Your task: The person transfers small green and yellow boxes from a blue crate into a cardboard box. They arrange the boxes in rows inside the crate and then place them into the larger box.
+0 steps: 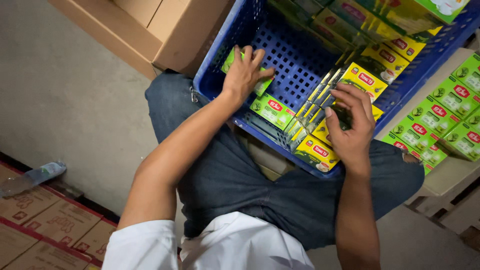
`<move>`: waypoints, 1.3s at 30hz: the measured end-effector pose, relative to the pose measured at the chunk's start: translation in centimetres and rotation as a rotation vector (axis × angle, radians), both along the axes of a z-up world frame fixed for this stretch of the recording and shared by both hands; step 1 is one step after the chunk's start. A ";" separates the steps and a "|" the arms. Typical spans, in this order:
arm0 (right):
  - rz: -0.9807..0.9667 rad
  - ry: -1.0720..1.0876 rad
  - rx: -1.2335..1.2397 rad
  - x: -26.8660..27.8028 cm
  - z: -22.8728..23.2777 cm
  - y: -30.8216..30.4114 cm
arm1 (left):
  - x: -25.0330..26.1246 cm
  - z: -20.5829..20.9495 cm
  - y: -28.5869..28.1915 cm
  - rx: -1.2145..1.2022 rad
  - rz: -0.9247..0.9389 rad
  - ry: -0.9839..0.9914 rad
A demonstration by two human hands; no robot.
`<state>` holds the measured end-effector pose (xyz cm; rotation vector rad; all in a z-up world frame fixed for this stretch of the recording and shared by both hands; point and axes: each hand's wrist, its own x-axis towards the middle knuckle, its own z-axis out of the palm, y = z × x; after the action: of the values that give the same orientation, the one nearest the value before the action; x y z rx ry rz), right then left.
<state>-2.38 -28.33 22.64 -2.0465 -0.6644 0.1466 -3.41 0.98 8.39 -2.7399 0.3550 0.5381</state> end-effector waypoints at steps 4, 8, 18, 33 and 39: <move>0.013 -0.013 -0.009 0.1 0.1 0.1 | 0.2 -0.4 -0.7 0.025 0.042 0.014; 0.015 0.008 -0.019 0.0 0.0 0.2 | 1.2 -0.1 -1.4 0.033 -0.006 0.211; 0.012 0.010 -0.032 0.2 -0.4 0.2 | 2.3 3.6 -0.5 -0.042 0.080 0.430; 0.021 0.037 0.030 1.1 -1.2 -0.6 | 0.3 -8.0 0.9 -0.245 0.230 0.452; 0.022 0.039 0.014 1.2 -1.0 -0.3 | 2.5 -12.5 1.8 -0.256 0.220 0.412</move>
<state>-1.22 -28.62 21.63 -2.0184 -0.6623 0.1938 -0.91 2.73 -4.11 -2.9167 0.2291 1.2001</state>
